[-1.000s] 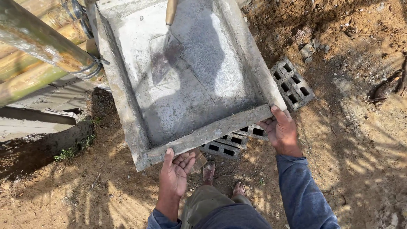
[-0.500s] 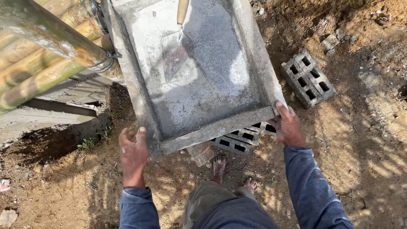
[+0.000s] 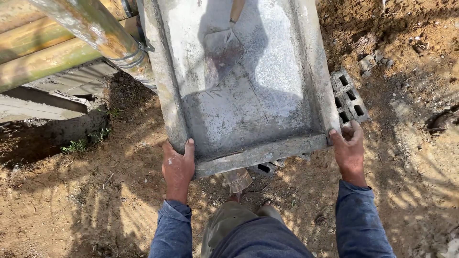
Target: Apply mortar to the base of a concrete structure using a trowel.
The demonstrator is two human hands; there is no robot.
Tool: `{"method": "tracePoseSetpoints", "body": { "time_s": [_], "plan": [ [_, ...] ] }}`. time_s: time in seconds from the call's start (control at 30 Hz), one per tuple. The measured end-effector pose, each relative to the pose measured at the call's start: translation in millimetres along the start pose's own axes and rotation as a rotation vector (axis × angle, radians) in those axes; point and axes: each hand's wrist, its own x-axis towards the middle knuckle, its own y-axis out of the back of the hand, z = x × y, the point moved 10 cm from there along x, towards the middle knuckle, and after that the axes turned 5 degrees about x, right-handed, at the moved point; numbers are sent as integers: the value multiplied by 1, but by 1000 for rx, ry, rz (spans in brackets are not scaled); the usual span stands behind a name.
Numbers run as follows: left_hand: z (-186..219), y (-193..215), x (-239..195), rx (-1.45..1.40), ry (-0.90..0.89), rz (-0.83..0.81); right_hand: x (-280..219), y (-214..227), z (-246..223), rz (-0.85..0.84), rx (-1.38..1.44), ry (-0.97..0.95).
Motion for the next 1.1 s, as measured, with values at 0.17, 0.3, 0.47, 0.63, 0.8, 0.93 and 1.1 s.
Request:
{"method": "tracePoseSetpoints", "body": {
  "time_s": [0.17,0.3,0.47,0.63,0.8,0.93,1.1],
  "plan": [
    [9,8,-5,1,34,-26,37,-36,-74,58,-512,502],
    [13,12,-4,-39,-22,17,25,-129,-180,-112,-426,734],
    [14,13,-4,-42,8,-4,44,-224,-228,-251,-721,914],
    [20,20,-4,-53,23,5,86,-293,-236,-321,-836,1091],
    [16,11,-4,8,25,17,135,-340,-233,-163,-1121,1358],
    [14,8,1,48,78,-36,169,-344,-221,-134,-1144,1425],
    [6,1,-3,77,171,-122,161,-317,-220,-95,-1326,1538]
  ]
}}
